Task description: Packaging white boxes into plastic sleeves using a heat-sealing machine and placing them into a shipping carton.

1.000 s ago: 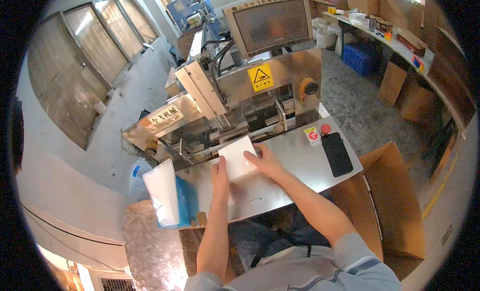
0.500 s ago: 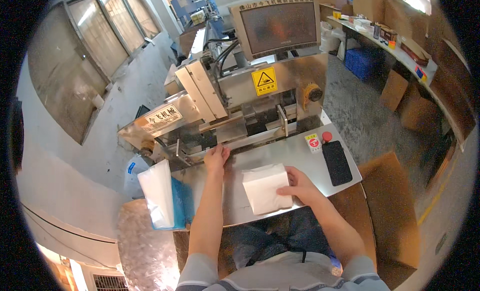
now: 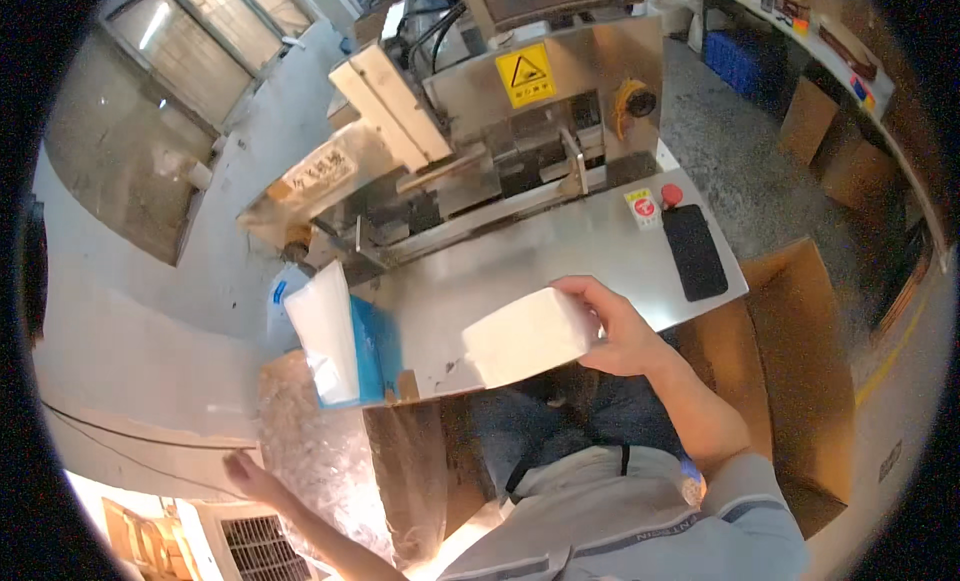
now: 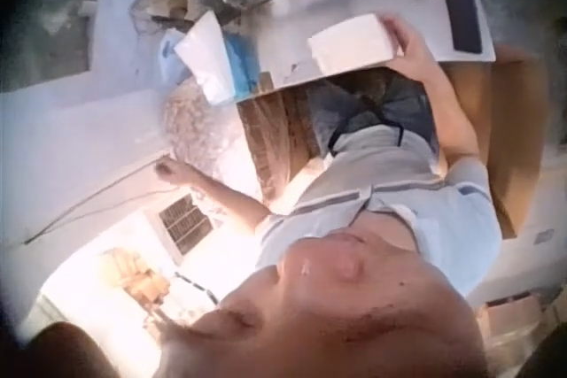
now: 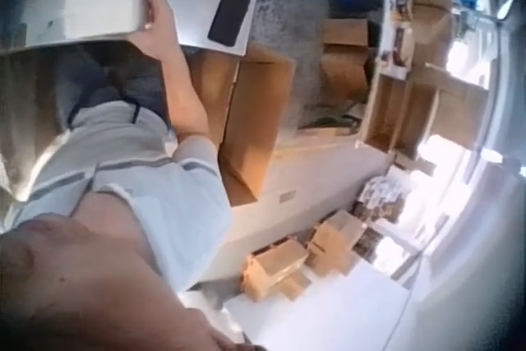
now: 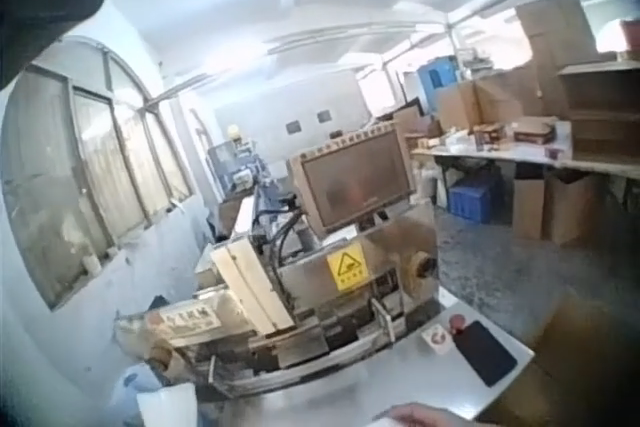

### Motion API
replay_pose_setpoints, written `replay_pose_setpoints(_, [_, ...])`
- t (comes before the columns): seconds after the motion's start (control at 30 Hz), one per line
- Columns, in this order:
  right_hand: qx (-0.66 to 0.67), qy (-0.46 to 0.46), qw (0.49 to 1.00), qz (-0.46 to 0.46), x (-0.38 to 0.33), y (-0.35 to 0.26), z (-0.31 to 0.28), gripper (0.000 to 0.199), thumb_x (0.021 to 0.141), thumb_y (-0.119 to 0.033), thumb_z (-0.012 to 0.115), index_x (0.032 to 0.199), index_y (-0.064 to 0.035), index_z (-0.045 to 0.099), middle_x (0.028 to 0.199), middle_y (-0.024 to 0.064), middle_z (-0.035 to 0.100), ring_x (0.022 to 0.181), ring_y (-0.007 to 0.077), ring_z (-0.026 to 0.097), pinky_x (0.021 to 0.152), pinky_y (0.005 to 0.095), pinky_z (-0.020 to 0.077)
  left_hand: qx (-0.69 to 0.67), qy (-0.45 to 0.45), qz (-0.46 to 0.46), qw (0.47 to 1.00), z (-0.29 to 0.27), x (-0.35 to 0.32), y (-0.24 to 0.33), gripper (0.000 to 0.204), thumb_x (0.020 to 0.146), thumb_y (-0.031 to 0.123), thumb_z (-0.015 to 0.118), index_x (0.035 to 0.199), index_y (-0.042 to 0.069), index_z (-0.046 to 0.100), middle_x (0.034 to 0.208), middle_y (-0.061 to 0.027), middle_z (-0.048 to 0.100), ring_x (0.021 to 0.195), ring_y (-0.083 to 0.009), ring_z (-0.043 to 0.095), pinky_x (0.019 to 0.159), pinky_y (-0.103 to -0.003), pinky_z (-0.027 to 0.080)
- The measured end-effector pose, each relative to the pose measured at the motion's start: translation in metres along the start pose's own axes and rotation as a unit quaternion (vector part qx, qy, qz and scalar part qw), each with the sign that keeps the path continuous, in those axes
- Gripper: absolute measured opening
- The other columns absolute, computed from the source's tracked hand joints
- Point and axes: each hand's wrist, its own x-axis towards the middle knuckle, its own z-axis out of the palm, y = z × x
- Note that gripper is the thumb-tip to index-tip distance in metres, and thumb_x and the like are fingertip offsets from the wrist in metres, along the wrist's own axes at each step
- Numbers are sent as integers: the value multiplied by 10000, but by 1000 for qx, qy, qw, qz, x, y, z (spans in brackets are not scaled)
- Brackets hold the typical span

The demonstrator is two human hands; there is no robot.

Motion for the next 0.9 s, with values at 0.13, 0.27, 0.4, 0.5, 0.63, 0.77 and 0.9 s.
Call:
replay_pose_setpoints(0.13, [-148,-88,970,-174,6,-39,37,536,753,-4,738,1264,-54,584,1290,96,611,1332,336,491,1159,492,305,-414,-461,-297,726,32,-148,120,594,1035,479,444,1438,42,451,1360,-162,554,1220,-354,564,1041,-494,459])
replay_pose_setpoints(0.27, [-243,-147,924,-257,-9,-53,52,597,719,92,672,1282,-94,602,1346,138,579,1358,400,458,1147,495,341,-482,-577,-512,416,89,-242,203,672,1005,470,529,1464,2,383,1424,-204,501,1233,-357,575,1041,-482,475])
replay_pose_setpoints(0.4, [22,175,984,-22,-44,-33,29,577,910,-49,633,1452,-68,435,1443,183,505,1362,334,477,1096,458,420,-506,-614,-412,444,119,-259,267,701,939,350,675,1455,-13,372,1386,-186,528,1176,-309,620,1002,-407,512])
replay_pose_setpoints(0.5, [383,203,901,23,-73,-17,2,735,960,-301,678,1539,-86,278,1456,149,498,1326,273,510,1034,434,479,-540,-544,-255,589,138,-302,326,748,926,231,713,1508,33,287,1354,-166,518,1208,-264,557,1044,-391,454])
replay_pose_setpoints(0.63, [288,336,896,-33,-95,-52,-47,776,855,-202,785,1485,-33,365,1374,114,573,1258,225,565,1019,404,496,-513,-631,-14,583,132,-381,388,725,970,226,650,1531,23,240,1450,-170,445,1322,-272,454,1125,-398,335])
replay_pose_setpoints(0.77, [-8,436,899,-52,-170,-98,-145,830,786,-179,832,1452,11,374,1290,130,606,1182,229,592,1027,370,471,-414,-682,83,598,151,-394,383,676,1008,245,576,1546,-2,251,1517,-214,416,1393,-301,415,1140,-420,322])
replay_pose_setpoints(0.9, [-295,506,798,143,-282,-80,-217,899,689,-309,849,1382,48,402,1249,232,612,1162,325,605,1004,389,476,-216,-575,312,725,221,-394,317,602,1000,276,578,1459,-66,391,1438,-259,480,1336,-380,466,1129,-464,337])
